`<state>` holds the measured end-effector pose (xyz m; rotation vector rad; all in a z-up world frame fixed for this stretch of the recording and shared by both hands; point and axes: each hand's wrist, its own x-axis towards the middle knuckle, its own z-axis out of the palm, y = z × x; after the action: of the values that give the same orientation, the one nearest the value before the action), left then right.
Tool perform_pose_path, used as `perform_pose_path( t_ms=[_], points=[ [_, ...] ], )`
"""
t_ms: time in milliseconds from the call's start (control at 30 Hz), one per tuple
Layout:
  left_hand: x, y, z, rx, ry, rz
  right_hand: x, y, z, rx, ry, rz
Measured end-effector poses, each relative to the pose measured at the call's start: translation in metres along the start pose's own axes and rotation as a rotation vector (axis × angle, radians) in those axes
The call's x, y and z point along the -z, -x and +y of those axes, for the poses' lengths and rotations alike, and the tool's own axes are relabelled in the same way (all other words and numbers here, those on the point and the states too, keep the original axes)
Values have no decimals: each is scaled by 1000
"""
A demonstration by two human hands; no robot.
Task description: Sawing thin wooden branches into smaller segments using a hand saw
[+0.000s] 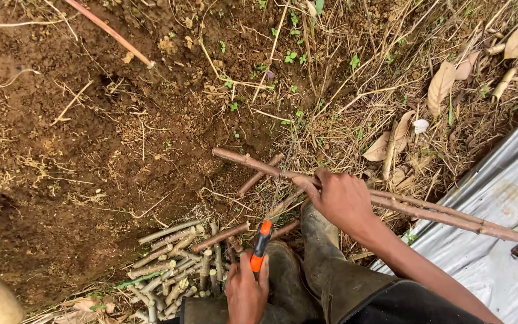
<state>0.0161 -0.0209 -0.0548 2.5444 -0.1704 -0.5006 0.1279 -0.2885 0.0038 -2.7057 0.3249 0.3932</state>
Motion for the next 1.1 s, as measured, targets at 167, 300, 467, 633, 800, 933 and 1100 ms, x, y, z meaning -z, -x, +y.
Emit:
perform_pose_path(
  t_ms=[167,300,467,633,800,933,1100],
  points=[
    [-13,18,-22,194,-75,-110,-20,1,10,69,77,42],
    [3,-42,27,-109,33,72,-10,7,-1,64,63,47],
    [17,-53,38,-12,47,-60,-9,9,2,54,-1,30],
    [-4,0,12,162,-11,-29,-3,-1,6,47,-13,44],
    [-16,17,-9,266,-13,34,-13,4,6,113,13,89],
    [-6,-44,25,-1,60,12,-14,5,5,101,50,112],
    [13,-56,41,-41,149,-18,-7,3,4,79,16,86]
  ],
)
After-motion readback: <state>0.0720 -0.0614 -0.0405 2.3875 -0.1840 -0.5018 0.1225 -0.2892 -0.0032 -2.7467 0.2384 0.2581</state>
